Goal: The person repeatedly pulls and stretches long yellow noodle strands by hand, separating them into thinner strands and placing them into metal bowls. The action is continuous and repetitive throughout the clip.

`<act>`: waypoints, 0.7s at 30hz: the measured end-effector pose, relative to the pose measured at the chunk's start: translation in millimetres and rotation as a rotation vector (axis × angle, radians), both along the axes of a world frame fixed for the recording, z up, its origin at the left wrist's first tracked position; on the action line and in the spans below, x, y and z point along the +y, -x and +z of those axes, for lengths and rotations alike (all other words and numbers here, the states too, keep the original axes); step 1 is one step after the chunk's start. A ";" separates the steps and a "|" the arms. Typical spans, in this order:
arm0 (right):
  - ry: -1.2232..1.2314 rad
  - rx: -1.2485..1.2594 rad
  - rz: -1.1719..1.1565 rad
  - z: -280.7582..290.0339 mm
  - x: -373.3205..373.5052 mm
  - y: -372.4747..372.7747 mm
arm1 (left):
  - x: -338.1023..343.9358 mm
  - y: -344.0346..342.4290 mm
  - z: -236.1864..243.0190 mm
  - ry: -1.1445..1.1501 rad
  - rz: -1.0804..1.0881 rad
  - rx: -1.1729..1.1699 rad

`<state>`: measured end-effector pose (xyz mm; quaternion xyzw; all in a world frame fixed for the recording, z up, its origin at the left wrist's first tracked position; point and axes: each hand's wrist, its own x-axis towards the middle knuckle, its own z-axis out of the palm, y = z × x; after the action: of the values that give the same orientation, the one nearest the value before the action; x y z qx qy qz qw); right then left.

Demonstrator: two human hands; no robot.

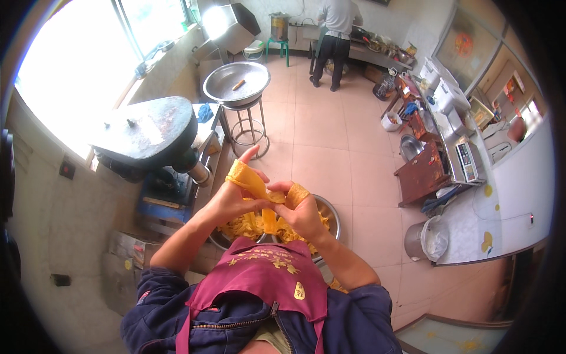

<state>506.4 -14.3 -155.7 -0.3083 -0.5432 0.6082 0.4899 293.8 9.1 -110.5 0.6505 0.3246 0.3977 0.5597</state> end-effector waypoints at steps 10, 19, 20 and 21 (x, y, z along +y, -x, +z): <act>-0.050 -0.101 -0.206 -3.7 1.4 -4.9 | 3.0 10.5 -8.9 0.209 -0.147 -0.183; 0.016 -0.407 0.090 -2.6 44.2 -52.4 | 25.9 63.0 -36.1 0.607 -0.430 -0.324; -0.175 -0.613 0.135 -14.9 54.0 -68.4 | 28.4 79.8 -41.5 0.596 -0.384 -0.328; -0.370 -0.816 0.185 -20.8 62.3 -85.1 | 28.0 98.4 -44.8 0.582 -0.334 -0.334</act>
<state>591.5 48.0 -176.5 -0.3803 -0.8165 0.3708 0.2263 195.4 37.1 -155.3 0.4345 0.2178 0.2925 0.8236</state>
